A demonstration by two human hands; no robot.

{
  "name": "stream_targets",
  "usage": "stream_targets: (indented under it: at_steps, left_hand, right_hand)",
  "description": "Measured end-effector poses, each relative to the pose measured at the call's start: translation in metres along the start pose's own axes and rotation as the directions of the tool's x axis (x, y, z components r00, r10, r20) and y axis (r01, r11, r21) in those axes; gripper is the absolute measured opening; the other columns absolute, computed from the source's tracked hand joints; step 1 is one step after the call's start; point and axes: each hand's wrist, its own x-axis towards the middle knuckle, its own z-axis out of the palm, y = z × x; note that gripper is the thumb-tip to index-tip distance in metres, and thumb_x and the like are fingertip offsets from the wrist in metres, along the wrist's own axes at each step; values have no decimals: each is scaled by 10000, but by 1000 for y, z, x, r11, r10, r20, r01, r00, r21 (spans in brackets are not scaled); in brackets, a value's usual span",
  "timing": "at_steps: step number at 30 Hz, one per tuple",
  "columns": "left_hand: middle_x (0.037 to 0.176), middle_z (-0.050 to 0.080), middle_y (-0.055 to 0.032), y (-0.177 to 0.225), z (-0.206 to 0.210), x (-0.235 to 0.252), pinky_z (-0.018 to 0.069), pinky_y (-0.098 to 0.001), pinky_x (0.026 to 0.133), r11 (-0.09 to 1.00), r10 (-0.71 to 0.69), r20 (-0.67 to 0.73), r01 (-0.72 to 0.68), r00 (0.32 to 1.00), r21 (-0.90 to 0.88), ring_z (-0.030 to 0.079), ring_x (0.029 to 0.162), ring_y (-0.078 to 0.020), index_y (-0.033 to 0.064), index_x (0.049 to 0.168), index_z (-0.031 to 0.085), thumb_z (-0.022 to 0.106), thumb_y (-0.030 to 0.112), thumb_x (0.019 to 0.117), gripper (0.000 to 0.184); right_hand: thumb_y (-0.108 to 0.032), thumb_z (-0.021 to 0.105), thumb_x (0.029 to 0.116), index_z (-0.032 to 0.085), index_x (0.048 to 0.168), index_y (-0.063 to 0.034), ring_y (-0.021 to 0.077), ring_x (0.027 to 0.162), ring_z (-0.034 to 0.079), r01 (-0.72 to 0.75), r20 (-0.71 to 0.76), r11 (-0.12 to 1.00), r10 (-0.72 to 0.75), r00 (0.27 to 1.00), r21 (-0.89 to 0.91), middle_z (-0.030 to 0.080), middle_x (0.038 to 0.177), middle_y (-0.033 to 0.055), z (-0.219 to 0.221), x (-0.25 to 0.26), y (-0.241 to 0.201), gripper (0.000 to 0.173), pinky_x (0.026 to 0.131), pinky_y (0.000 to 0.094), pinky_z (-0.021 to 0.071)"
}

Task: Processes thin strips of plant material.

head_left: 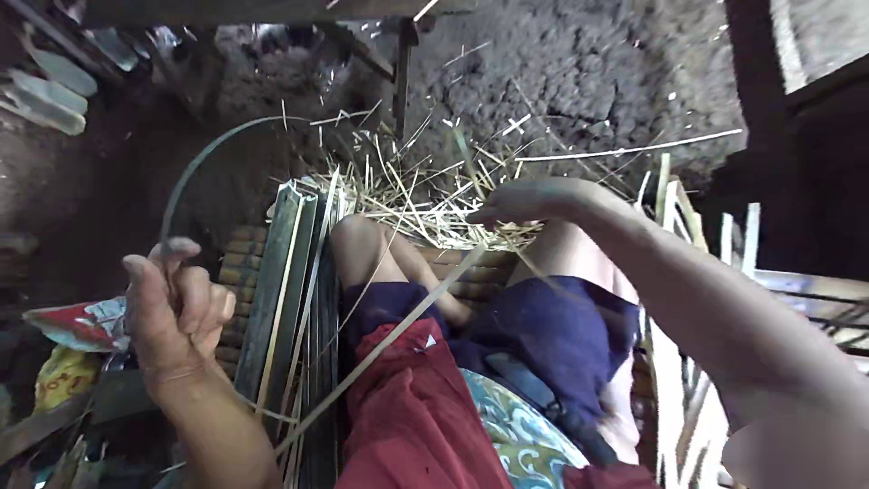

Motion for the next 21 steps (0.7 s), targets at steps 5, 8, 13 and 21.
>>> stream_targets:
  at_steps: [5,8,13,21]
  left_hand:
    - [589,520,179,13,40,29,465,-135,441,943,28,284,-120,958,312,485,444,40,268,1102,666,497,478,1052,274]
    - [736,614,86,11,70,38,547,-158,601,721,48,438,-334,898,606,588,608,20,105,1180,688,506,309,1079,292]
    - [1041,733,-102,-7,136,51,560,-394,663,274,105,744,-739,660,616,697,789,-227,118,1215,740,537,211,1048,279]
    - [1061,729,-245,-54,195,59,516,-602,908,195,183,829,-846,529,497,708,999,-433,20,1234,708,499,300,1077,383]
  right_hand:
    - [-509,510,1047,627,1318,2,597,1155,572,-125,-460,987,63,885,-105,624,1209,369,-30,-24,-10,590,895,789,390]
    - [-393,507,1064,621,1346,-39,527,1054,631,129,-790,982,-190,583,-141,649,1166,301,-32,-71,-1,466,847,727,450]
    - [-553,459,1035,613,1401,-133,424,1358,497,160,-812,838,-546,205,-522,577,1434,203,-16,-136,4,578,1102,611,361]
    - [-338,636,991,759,1071,-126,200,619,659,181,-842,959,-279,461,-218,689,754,38,88,-206,63,258,529,391,512]
